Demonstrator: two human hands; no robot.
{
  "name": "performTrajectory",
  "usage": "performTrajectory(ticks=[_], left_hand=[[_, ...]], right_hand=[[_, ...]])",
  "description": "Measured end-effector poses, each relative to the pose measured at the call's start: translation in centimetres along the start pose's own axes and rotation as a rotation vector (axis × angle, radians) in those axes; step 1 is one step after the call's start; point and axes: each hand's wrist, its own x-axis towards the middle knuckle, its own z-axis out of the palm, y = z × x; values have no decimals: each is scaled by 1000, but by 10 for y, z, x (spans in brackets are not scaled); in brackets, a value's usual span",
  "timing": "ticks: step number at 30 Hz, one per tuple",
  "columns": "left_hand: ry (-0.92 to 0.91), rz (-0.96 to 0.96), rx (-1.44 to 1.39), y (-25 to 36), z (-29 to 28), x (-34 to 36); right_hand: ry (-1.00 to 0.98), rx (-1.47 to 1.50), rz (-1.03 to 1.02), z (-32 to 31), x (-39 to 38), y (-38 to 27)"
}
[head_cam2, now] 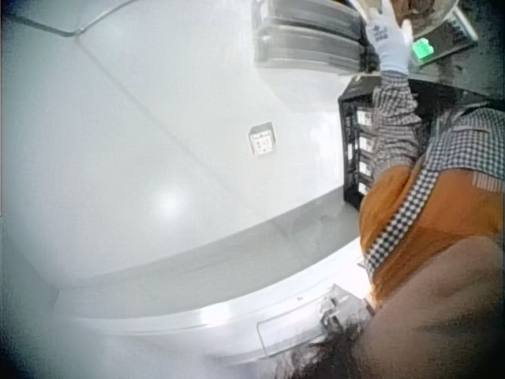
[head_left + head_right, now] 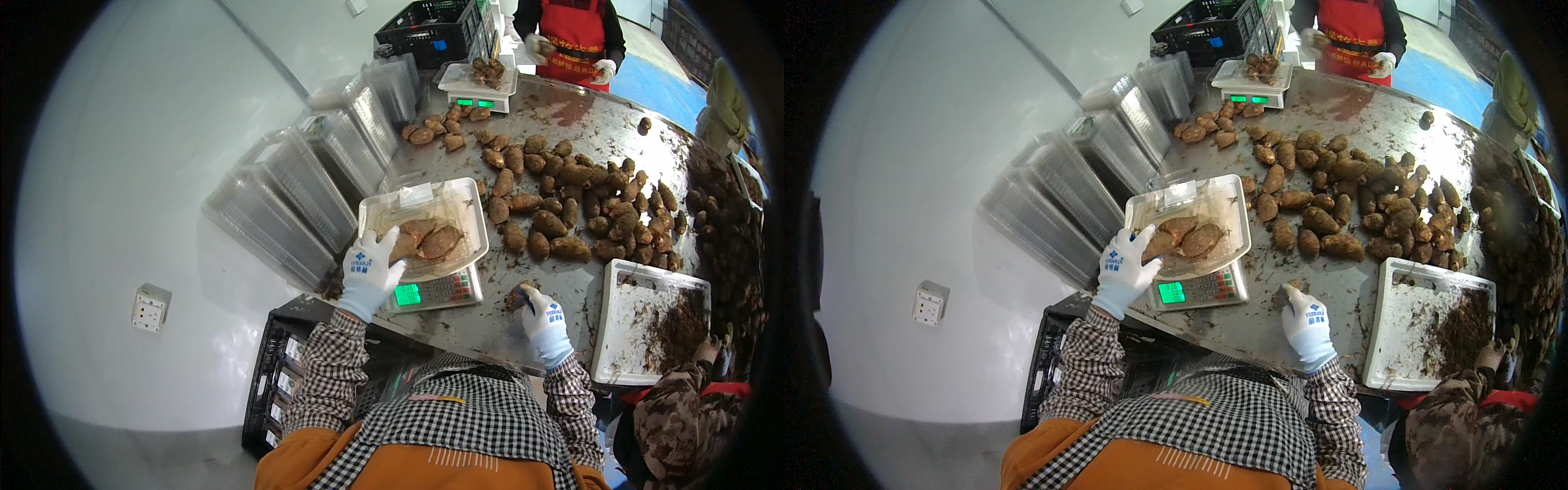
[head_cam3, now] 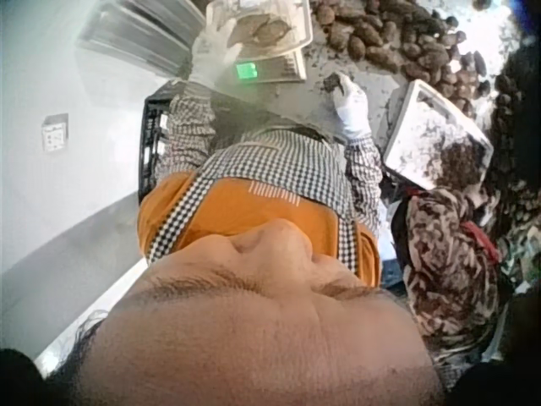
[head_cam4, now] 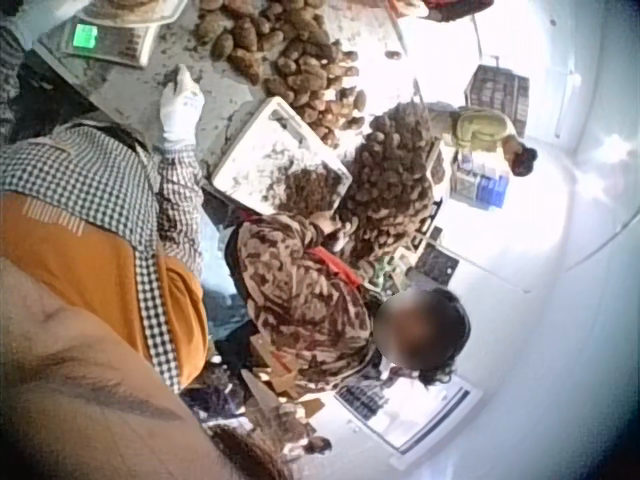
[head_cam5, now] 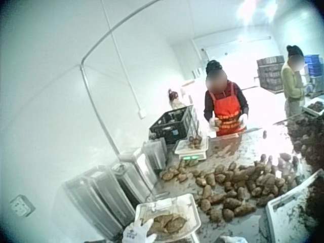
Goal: The person picks root vegetables from a pile on a metal table, places them into a plastic tray on a digital scale, and then moves the filled tray into a black crate. The person repeats this process throughout the clip.
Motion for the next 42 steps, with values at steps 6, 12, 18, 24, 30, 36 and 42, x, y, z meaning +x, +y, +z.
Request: performTrajectory(ticks=[6,12,18,24,30,36,42], left_hand=[[-417,293,445,11,-8,39],[-591,495,175,35,-18,72],[-509,325,-73,13,19,85],[-472,502,-208,-14,42,67],[-427,452,-462,-11,47,53],[-307,450,-397,-2,33,53],[276,-223,-977,-32,-27,46]], right_hand=[[-111,-2,-2,2,13,-11],[-169,49,1,9,18,-13],[-170,90,63,-3,21,-5],[-187,115,164,-10,15,9],[-220,163,114,-10,15,12],[-238,134,91,-10,21,10],[-282,176,449,-32,30,-4]])
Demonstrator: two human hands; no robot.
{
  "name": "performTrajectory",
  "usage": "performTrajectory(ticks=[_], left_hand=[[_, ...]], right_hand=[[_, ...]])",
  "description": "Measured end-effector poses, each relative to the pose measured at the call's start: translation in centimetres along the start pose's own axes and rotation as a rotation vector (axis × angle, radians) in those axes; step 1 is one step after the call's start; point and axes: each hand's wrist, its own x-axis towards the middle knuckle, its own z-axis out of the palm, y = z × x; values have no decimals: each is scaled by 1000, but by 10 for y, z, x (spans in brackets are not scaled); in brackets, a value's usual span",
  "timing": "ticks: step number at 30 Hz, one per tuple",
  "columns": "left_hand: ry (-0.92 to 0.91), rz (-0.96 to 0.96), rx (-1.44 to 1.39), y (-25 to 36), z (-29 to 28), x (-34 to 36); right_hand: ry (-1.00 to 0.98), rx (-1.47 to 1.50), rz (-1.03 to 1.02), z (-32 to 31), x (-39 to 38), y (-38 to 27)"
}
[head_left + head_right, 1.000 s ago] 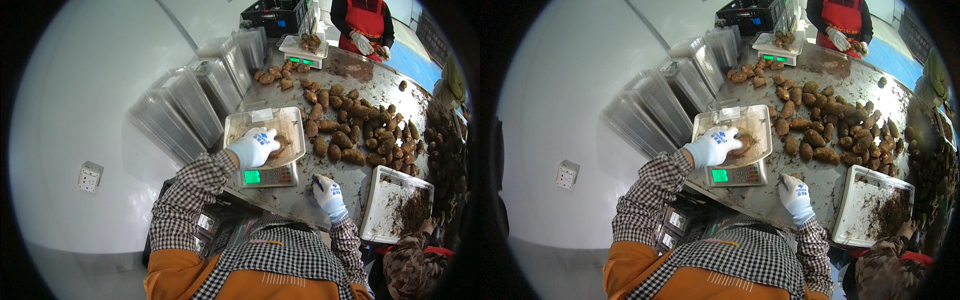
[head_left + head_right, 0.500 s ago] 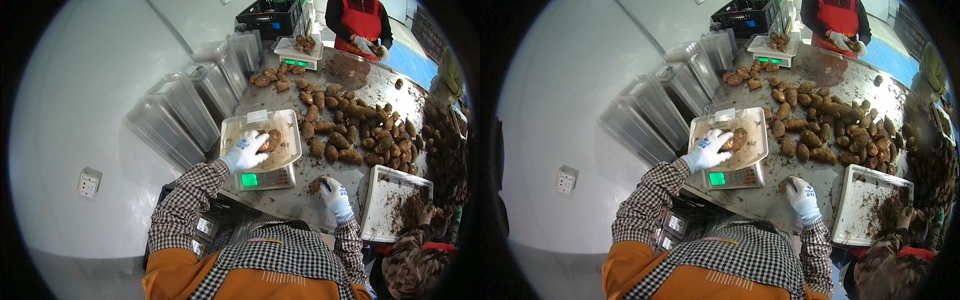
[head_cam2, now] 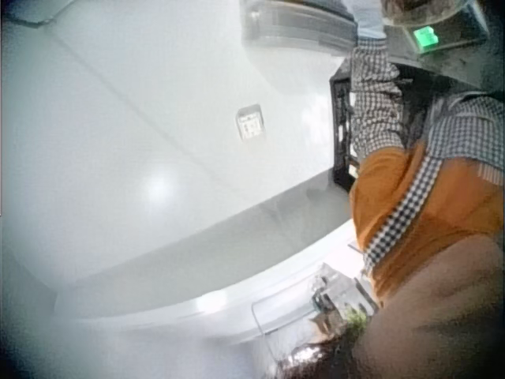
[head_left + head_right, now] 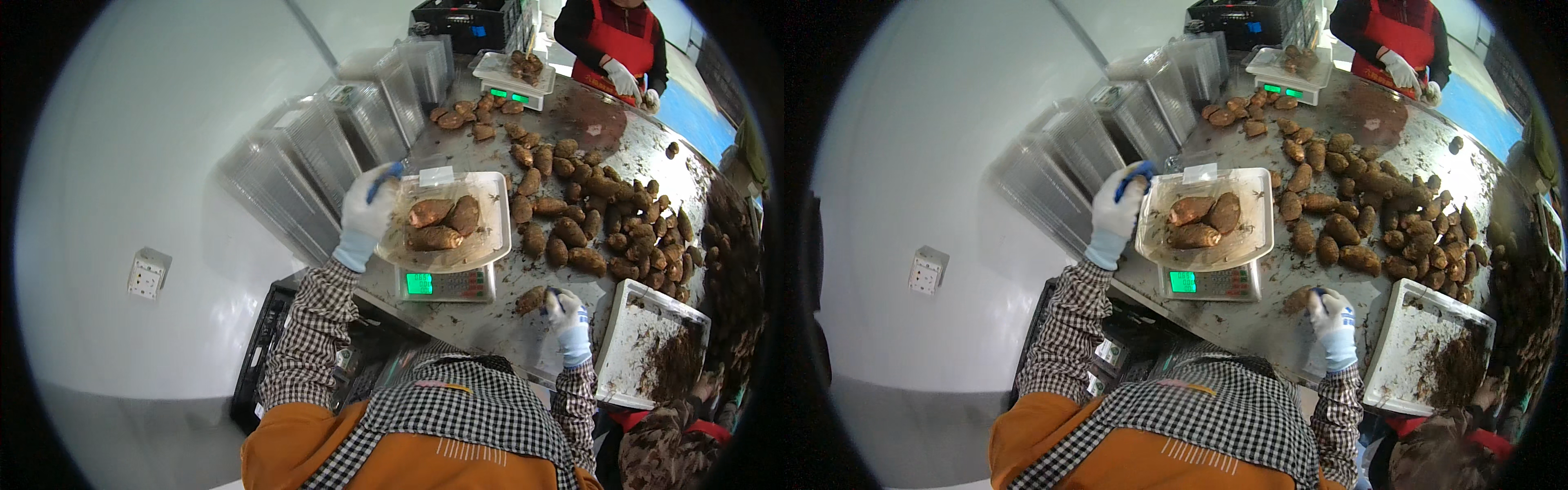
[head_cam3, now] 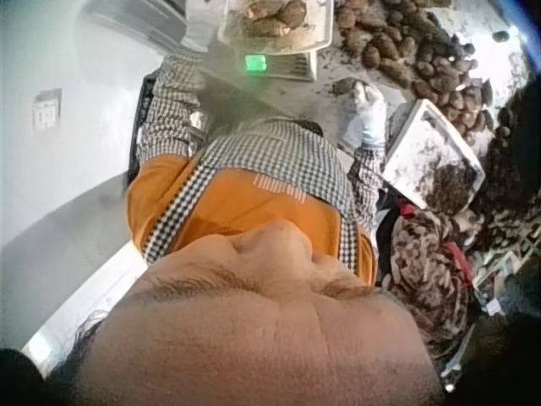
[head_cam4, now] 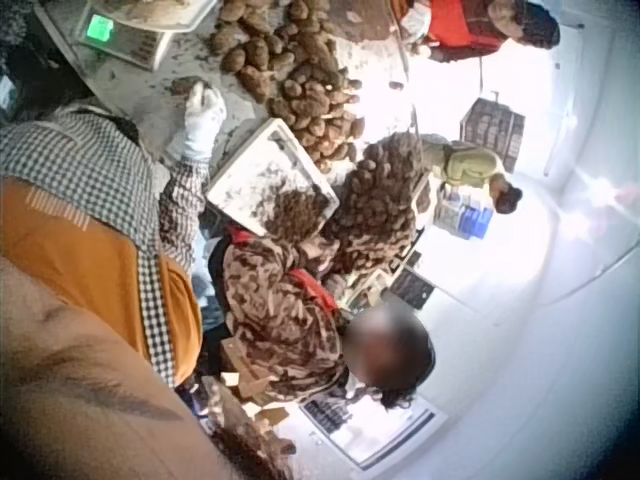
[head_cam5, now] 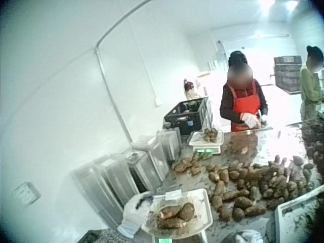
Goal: The person picks root vegetables from a pile on a metal table, places them into a plastic tray on a digital scale, and then moves the filled tray into a black crate. The person repeats this process throughout the clip.
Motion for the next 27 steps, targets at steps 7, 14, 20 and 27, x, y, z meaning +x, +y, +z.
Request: performTrajectory(ticks=[7,14,20,27], left_hand=[[140,-142,-172,-14,-41,-38],[159,-113,-317,-30,-45,-48],[88,-113,-280,-29,-38,-46],[79,277,141,-31,-8,-30]], right_hand=[[422,-244,-323,-19,1,48],[394,10,-137,-15,8,65],[288,17,-34,-8,3,61],[391,83,-42,-7,-5,66]])
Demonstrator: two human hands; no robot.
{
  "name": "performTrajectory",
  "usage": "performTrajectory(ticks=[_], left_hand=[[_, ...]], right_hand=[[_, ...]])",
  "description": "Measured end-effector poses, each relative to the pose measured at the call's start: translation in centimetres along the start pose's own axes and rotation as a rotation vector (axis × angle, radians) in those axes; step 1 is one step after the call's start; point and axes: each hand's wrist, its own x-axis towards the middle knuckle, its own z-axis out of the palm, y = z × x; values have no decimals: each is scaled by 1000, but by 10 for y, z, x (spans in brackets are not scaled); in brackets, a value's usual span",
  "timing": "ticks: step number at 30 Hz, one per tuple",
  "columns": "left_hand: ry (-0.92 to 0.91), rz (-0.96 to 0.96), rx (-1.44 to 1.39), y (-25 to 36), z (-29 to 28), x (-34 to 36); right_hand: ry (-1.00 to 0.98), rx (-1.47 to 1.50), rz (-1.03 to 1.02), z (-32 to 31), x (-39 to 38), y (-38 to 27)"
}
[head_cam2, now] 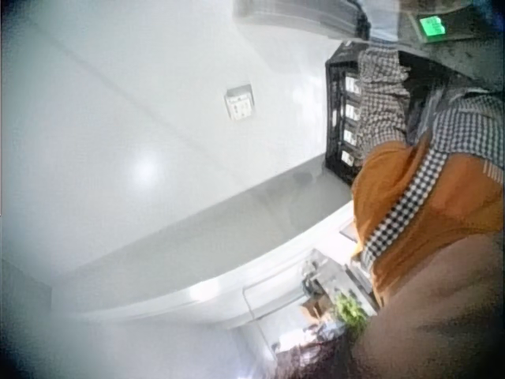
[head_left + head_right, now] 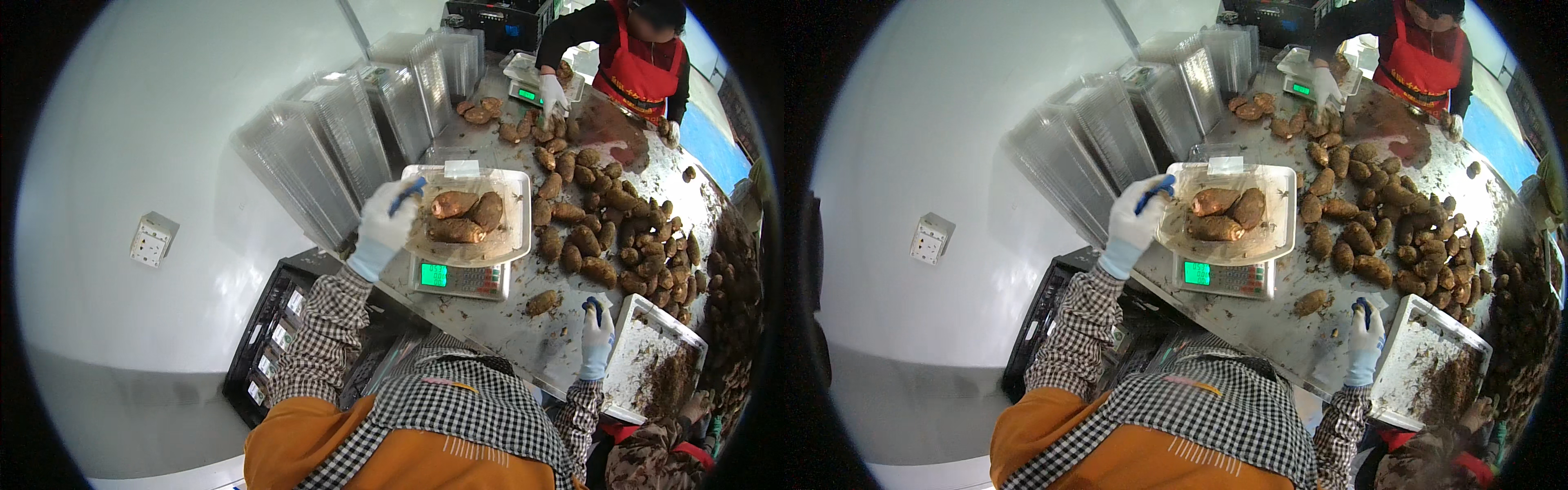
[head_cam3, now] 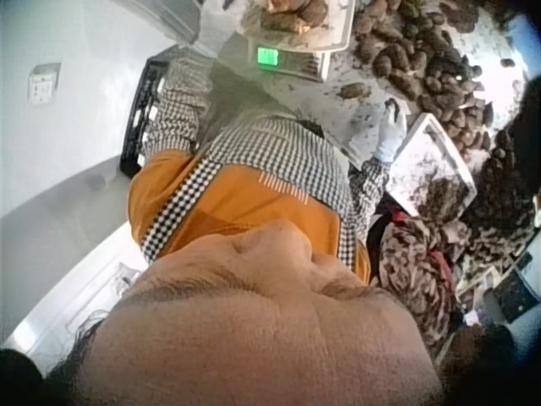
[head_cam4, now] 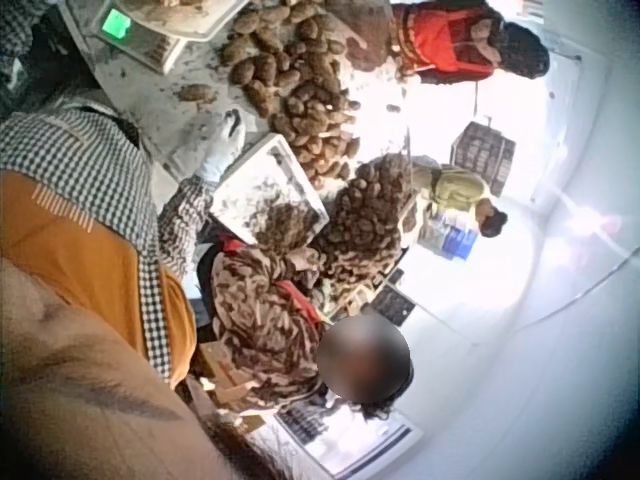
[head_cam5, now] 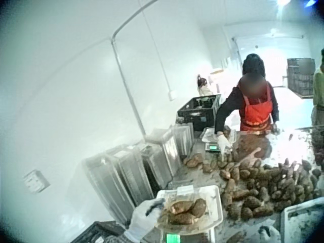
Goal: The person picks root vegetables from a pile on a metal table, places them into a plastic tray on a digital scale, and then moves the filled tray into a black crate. The person repeats this process throughout the clip.
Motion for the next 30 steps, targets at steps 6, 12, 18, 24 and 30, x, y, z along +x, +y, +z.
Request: performTrajectory(ticks=[6,12,18,24,30], left_hand=[[-623,312,511,-6,62,-12],[-551,213,698,-7,74,-18],[-114,-4,69,-35,39,-5],[146,-456,-366,-66,-1,-38],[-13,-260,-7,-79,52,-81]], right_hand=[[-158,270,-194,49,44,-102],[-405,552,-5,137,141,-161],[-545,677,182,249,244,-134],[-549,560,-203,164,144,-197],[-212,115,-732,154,81,-132]])
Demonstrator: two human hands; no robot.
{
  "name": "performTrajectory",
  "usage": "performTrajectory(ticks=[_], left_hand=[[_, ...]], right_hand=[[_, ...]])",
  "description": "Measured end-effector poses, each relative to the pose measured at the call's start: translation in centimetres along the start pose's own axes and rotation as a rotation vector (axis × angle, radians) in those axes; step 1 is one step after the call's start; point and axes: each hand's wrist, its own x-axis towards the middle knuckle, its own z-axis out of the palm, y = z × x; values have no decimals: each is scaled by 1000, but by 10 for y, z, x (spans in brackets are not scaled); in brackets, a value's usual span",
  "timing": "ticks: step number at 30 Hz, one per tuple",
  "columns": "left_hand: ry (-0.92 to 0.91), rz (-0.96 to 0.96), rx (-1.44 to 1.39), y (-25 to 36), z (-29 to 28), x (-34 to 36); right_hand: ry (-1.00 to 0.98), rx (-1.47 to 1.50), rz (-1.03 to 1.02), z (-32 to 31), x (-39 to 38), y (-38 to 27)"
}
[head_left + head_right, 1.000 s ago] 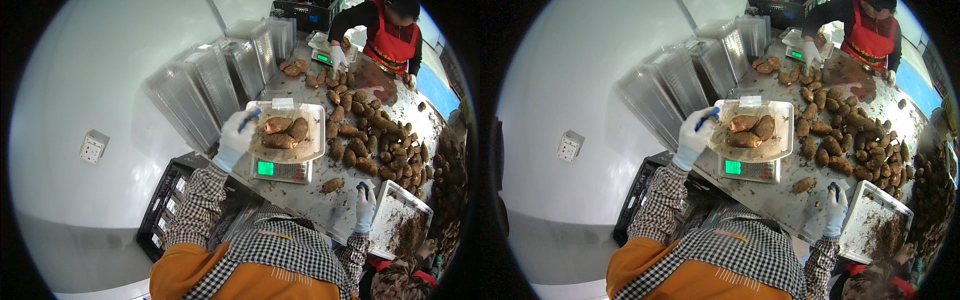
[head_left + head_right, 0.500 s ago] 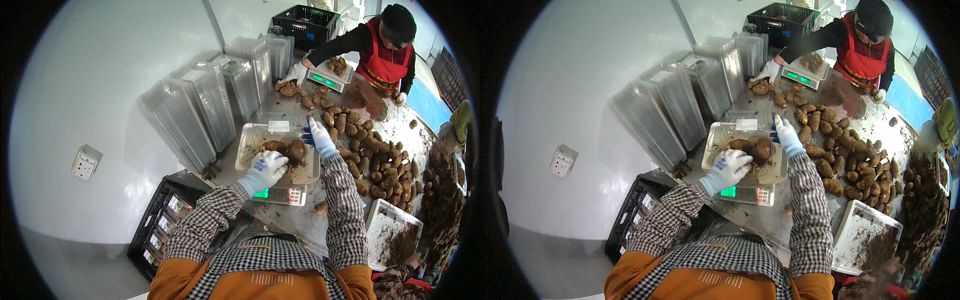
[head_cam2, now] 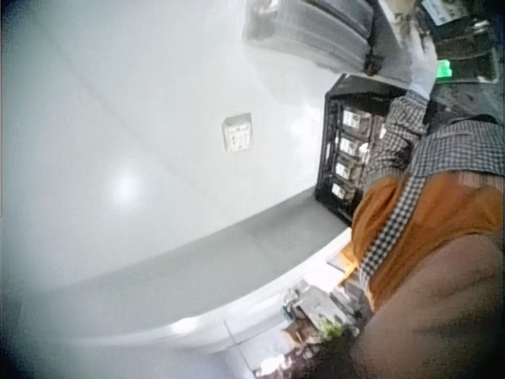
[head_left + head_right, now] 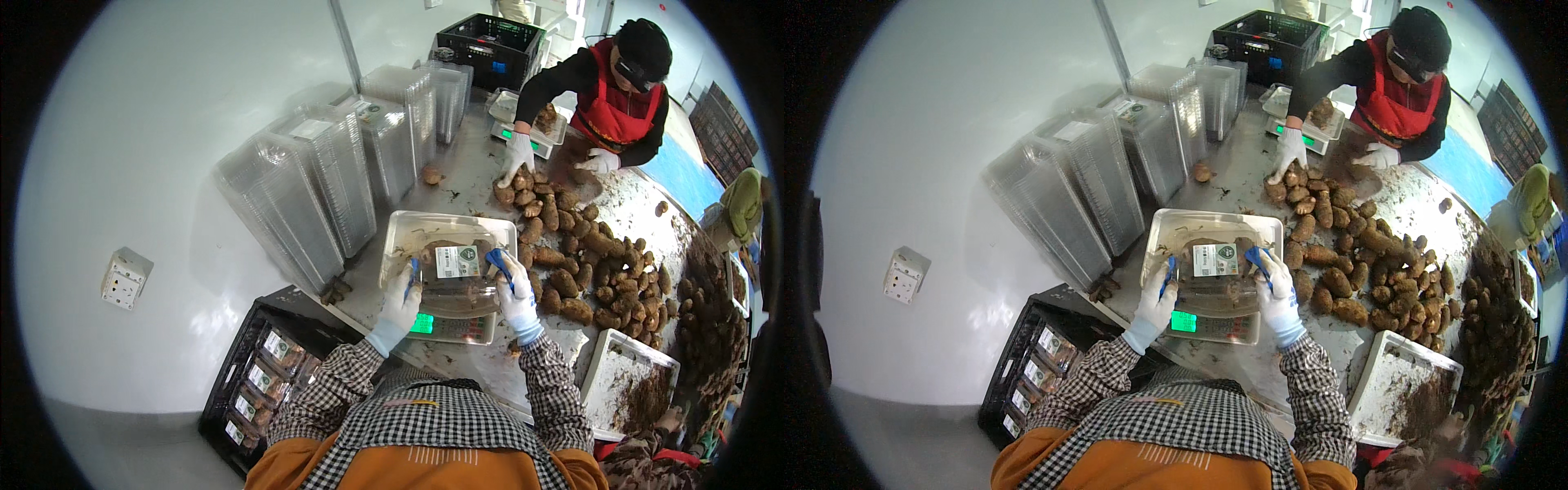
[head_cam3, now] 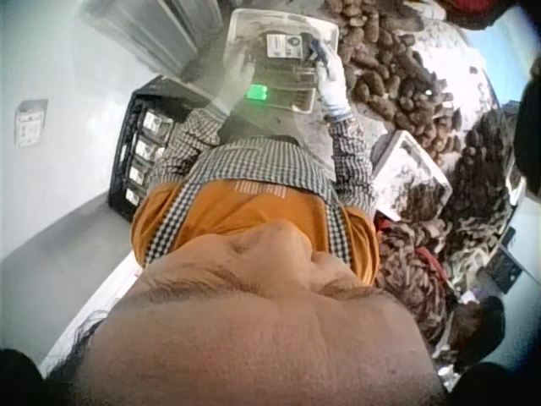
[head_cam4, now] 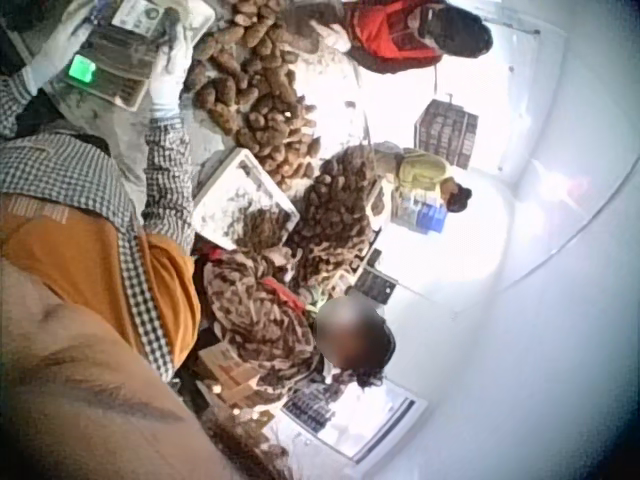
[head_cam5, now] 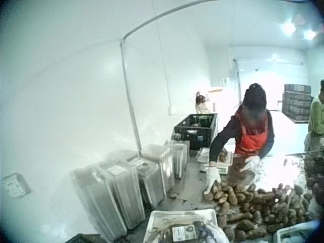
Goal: The person picks root vegetables from a pile on a metal table, places them into a plastic tray on a digital scale, and then moves the filled tray into a black crate. The person repeats this process throughout the clip.
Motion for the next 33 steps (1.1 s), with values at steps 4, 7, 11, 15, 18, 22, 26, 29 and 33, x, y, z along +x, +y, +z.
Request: performTrajectory(ticks=[4,7,11,15,18,22,26,29,33], left_hand=[[-123,-405,-462,13,-10,8],[-138,-601,-757,19,-19,9],[-228,-688,-965,20,-18,12],[-236,-618,-963,3,-11,14],[-102,-614,-935,20,-29,2],[17,-512,-1290,30,-40,-30],[106,-419,-1899,25,-31,-69],[220,-325,-1797,57,-49,-109],[632,-337,-1749,9,-98,-168]], right_hand=[[40,398,456,-3,-15,-9],[-147,824,925,-20,-7,-15],[-243,980,1038,-28,-5,-12],[-464,137,65,-20,-7,11],[-467,0,48,-24,-2,-32],[-286,747,693,-22,-21,-106],[-287,991,687,29,-43,-132],[-442,940,653,83,-69,-153],[-971,790,284,134,-90,-174]])
